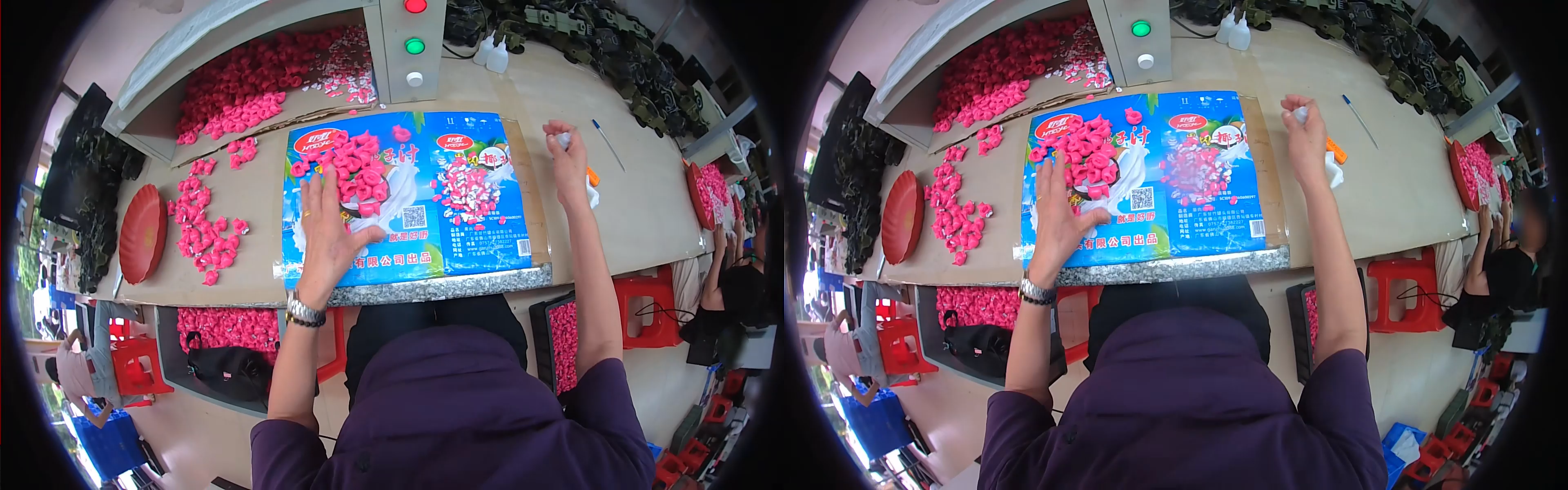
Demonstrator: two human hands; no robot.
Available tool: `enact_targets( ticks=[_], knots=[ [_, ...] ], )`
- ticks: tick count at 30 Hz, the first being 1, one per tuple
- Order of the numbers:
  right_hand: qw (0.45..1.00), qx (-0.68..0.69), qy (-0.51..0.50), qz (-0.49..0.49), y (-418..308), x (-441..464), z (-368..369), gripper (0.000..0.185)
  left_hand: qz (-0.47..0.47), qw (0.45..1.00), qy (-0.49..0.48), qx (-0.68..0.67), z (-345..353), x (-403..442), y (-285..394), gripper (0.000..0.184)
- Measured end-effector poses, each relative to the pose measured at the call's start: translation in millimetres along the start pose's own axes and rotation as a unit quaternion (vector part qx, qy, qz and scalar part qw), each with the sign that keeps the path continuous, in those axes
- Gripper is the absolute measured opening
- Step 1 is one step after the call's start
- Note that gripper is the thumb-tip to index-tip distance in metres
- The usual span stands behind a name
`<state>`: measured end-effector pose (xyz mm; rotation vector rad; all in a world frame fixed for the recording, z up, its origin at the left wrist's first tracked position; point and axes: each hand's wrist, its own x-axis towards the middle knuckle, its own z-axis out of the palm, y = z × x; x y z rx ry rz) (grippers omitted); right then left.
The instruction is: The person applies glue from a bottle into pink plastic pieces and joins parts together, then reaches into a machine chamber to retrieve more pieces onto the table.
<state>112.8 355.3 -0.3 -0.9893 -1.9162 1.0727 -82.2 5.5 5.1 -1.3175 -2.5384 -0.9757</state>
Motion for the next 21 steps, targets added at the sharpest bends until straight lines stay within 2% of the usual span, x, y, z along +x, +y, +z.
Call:
enact_targets(
  ticks=[1, 2, 3, 4, 5, 7, 8, 10, 14, 15, 16, 17, 18, 19, 20, 21],
  knots=[
    [0.998, 0.059, 0.006, -0.007, -19, -9, -2, 0.031, -0.004, 1.000, -0.002, 0.002, -5, -9, 1, 0.099],
    [0.993, 0.118, 0.012, -0.011, -35, -19, -2, 0.033, -0.046, 0.999, 0.013, -0.010, -9, -19, -1, 0.091],
    [0.993, 0.119, 0.008, -0.006, -43, -28, -2, 0.033, -0.088, 0.996, 0.027, -0.021, -12, -26, -3, 0.082],
    [0.991, 0.134, -0.016, -0.024, -51, -37, -1, 0.036, -0.074, 0.995, 0.060, -0.016, -12, -33, -8, 0.055],
    [0.987, 0.150, -0.040, -0.045, -57, -46, 2, 0.039, -0.079, 0.995, 0.058, -0.014, -12, -36, -12, 0.055],
    [0.981, 0.173, -0.084, -0.027, -71, -65, 10, 0.039, -0.036, 0.997, 0.045, -0.049, -11, -37, -18, 0.038],
    [0.973, 0.194, -0.125, -0.010, -76, -75, 15, 0.039, -0.038, 0.997, 0.045, -0.049, -11, -37, -19, 0.038],
    [0.964, 0.213, -0.157, -0.004, -84, -93, 27, 0.040, -0.024, 0.998, 0.037, -0.042, -11, -35, -19, 0.025],
    [0.941, 0.251, -0.225, -0.010, -94, -116, 39, 0.035, 0.046, 0.997, 0.055, -0.020, -9, -32, -15, 0.019],
    [0.930, 0.264, -0.256, -0.011, -96, -121, 40, 0.032, -0.068, 0.973, 0.032, -0.220, -8, -34, -8, 0.017],
    [0.917, 0.297, -0.265, 0.004, -103, -125, 38, 0.031, -0.180, 0.895, 0.004, -0.407, -8, -36, -1, 0.016],
    [0.920, 0.294, -0.260, 0.006, -109, -129, 37, 0.031, -0.179, 0.894, 0.000, -0.410, -10, -37, 10, 0.016],
    [0.918, 0.301, -0.258, -0.008, -114, -132, 37, 0.033, -0.201, 0.800, -0.033, -0.564, -14, -36, 24, 0.017],
    [0.916, 0.307, -0.256, -0.023, -118, -135, 37, 0.035, -0.218, 0.678, -0.064, -0.699, -16, -35, 35, 0.018],
    [0.909, 0.346, -0.233, -0.005, -122, -138, 36, 0.039, -0.206, 0.653, -0.091, -0.723, -13, -36, 42, 0.022],
    [0.911, 0.343, -0.230, -0.005, -120, -138, 33, 0.039, -0.205, 0.650, -0.095, -0.726, -9, -37, 45, 0.022]
  ],
)
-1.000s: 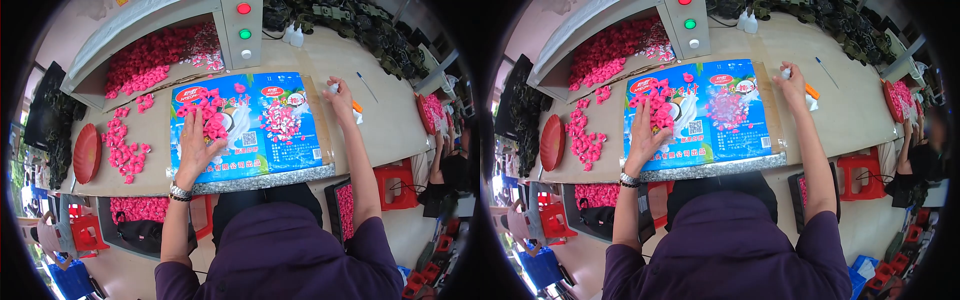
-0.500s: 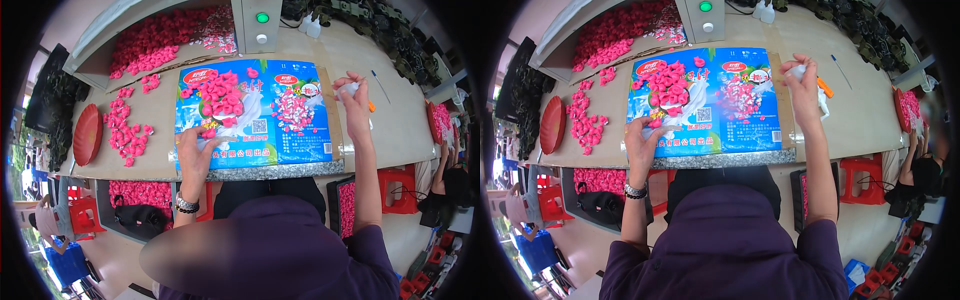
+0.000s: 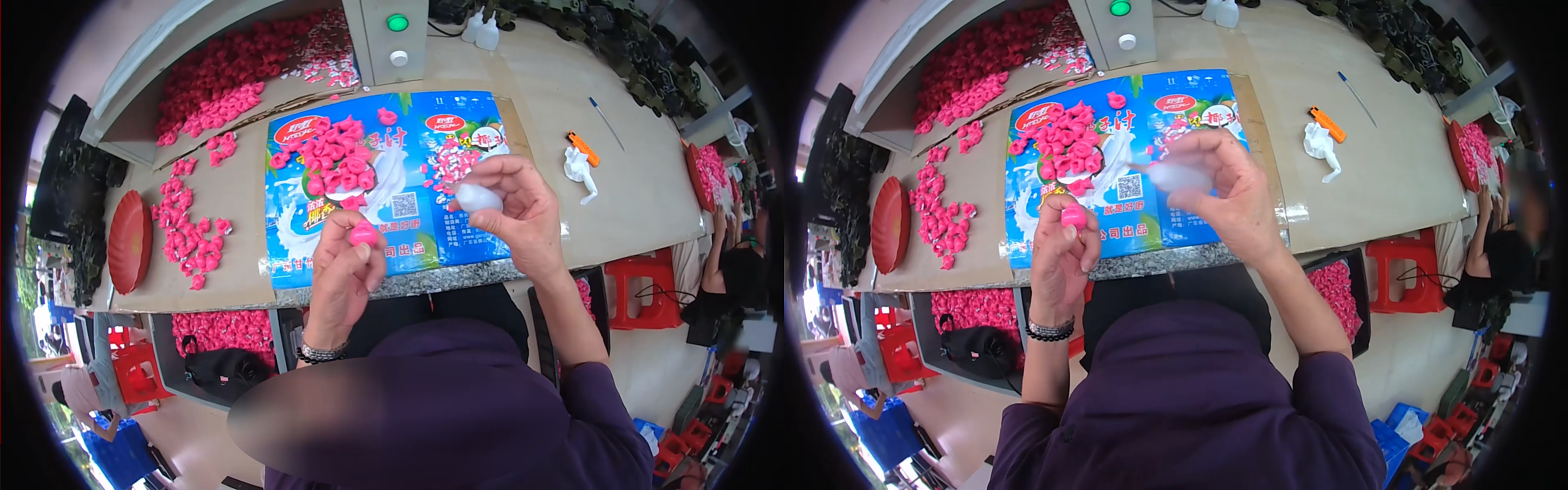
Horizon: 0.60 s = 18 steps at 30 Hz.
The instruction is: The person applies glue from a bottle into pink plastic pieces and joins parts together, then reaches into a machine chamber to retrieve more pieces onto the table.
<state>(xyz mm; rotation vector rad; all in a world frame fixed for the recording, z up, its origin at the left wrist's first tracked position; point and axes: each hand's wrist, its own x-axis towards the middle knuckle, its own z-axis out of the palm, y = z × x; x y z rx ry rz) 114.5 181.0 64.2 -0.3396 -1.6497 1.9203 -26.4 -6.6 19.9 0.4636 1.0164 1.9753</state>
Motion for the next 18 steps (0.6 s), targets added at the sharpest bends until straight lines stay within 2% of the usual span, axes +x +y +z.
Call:
enact_targets(
  ticks=[2, 4, 6, 10, 12, 18],
  knots=[
    [0.998, -0.034, -0.019, -0.048, 3, -4, -7, 0.040, -0.010, 0.997, -0.051, -0.064, 4, 2, -8, 0.023],
    [0.999, 0.005, -0.003, -0.038, 2, -6, -9, 0.042, -0.018, 0.996, -0.064, -0.067, 9, 1, -14, 0.025],
    [0.996, 0.049, 0.011, -0.071, 1, -9, -10, 0.030, -0.059, 0.988, -0.078, -0.117, 13, 0, -21, 0.023],
    [0.997, 0.039, 0.025, -0.066, -3, -18, -14, 0.024, -0.112, 0.982, -0.063, -0.140, 27, -4, -23, 0.021],
    [0.982, -0.084, -0.031, -0.169, 3, -20, -18, 0.021, -0.132, 0.975, -0.058, -0.170, 30, -6, -25, 0.024],
    [0.965, -0.148, -0.077, -0.202, 3, -22, -18, 0.018, -0.161, 0.965, -0.069, -0.193, 27, -8, -33, 0.024]
  ],
)
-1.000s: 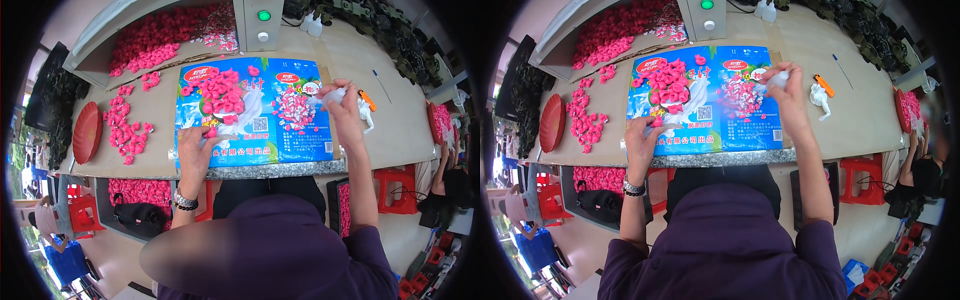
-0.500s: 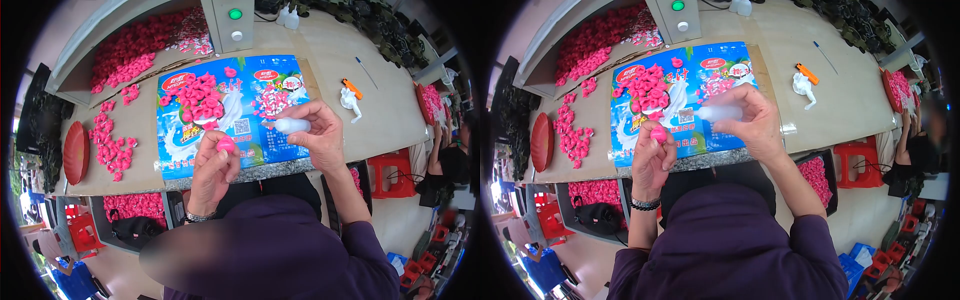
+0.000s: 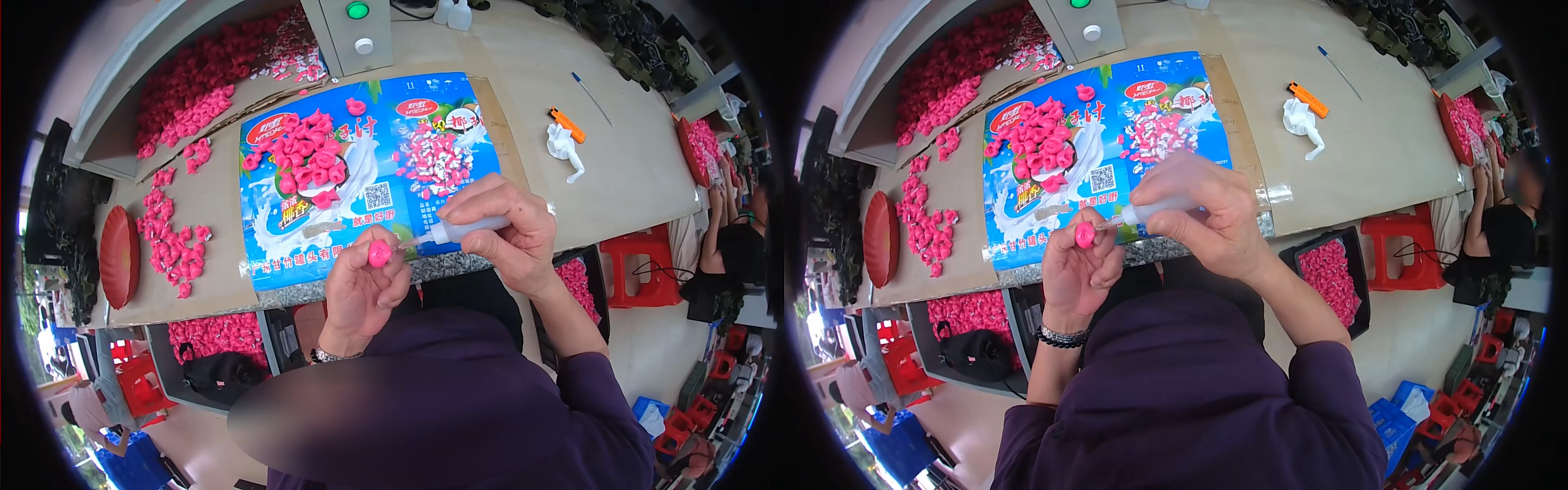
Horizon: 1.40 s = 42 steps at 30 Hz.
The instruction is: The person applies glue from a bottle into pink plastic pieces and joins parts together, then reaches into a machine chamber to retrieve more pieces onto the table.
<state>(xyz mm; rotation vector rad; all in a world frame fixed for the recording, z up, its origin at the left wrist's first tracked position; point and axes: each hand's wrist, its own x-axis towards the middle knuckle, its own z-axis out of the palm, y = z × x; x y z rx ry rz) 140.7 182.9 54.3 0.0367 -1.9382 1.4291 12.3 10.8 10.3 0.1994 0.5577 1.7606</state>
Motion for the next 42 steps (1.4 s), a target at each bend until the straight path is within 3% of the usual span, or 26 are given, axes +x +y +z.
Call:
enact_targets(
  ticks=[22, 42],
  knots=[
    [0.997, -0.037, -0.066, 0.015, -3, 3, 5, 0.016, -0.032, 0.999, 0.009, 0.029, 6, -3, 3, 0.021],
    [0.998, -0.045, 0.033, -0.014, -4, -7, 6, 0.021, 0.166, 0.967, -0.007, 0.196, 0, -1, -8, 0.022]
  ],
)
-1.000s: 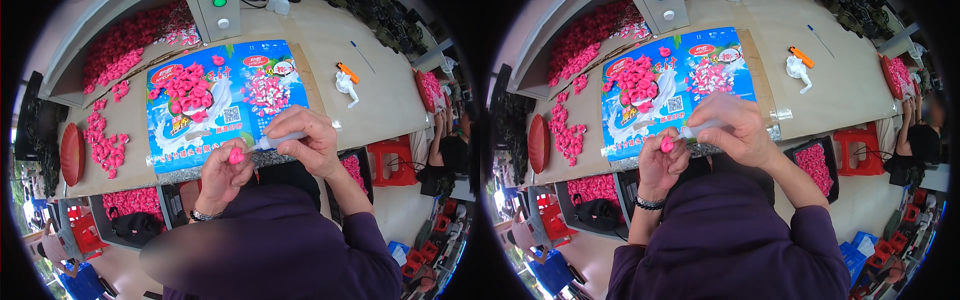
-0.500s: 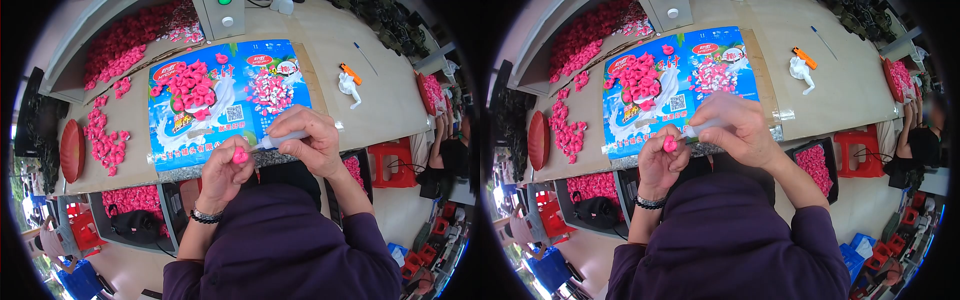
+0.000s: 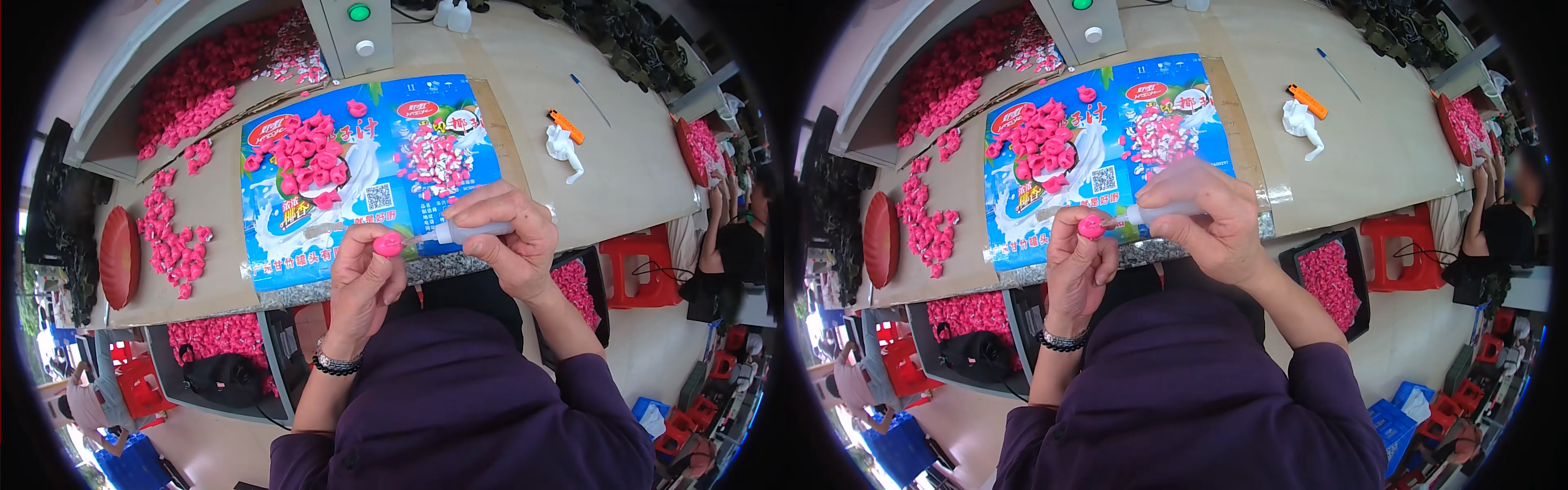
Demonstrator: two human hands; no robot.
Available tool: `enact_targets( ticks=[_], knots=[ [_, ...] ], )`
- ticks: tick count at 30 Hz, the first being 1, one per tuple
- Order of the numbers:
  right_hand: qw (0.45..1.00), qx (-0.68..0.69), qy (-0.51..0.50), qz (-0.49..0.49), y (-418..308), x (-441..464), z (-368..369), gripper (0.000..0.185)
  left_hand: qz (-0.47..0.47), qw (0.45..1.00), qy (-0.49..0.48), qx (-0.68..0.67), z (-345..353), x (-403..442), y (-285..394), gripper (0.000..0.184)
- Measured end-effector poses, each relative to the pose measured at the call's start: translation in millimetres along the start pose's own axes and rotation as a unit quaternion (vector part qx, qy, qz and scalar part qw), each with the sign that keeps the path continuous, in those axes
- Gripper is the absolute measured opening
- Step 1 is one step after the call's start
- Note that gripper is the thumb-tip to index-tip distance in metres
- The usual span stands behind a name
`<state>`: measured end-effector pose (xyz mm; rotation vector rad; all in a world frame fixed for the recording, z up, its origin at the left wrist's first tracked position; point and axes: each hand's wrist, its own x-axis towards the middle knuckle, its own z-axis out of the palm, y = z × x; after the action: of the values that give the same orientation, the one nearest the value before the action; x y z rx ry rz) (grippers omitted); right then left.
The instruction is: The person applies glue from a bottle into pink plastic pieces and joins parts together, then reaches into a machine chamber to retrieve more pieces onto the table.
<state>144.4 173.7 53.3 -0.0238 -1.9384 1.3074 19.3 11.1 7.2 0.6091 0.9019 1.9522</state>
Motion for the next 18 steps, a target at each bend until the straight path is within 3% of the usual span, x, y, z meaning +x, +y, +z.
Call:
enact_targets(
  ticks=[18],
  knots=[
    [0.999, -0.032, 0.007, -0.031, -6.2, -7.5, 5.3, 0.021, 0.057, 0.996, 0.058, 0.030, 4.1, -1.9, -5.6, 0.018]
  ],
)
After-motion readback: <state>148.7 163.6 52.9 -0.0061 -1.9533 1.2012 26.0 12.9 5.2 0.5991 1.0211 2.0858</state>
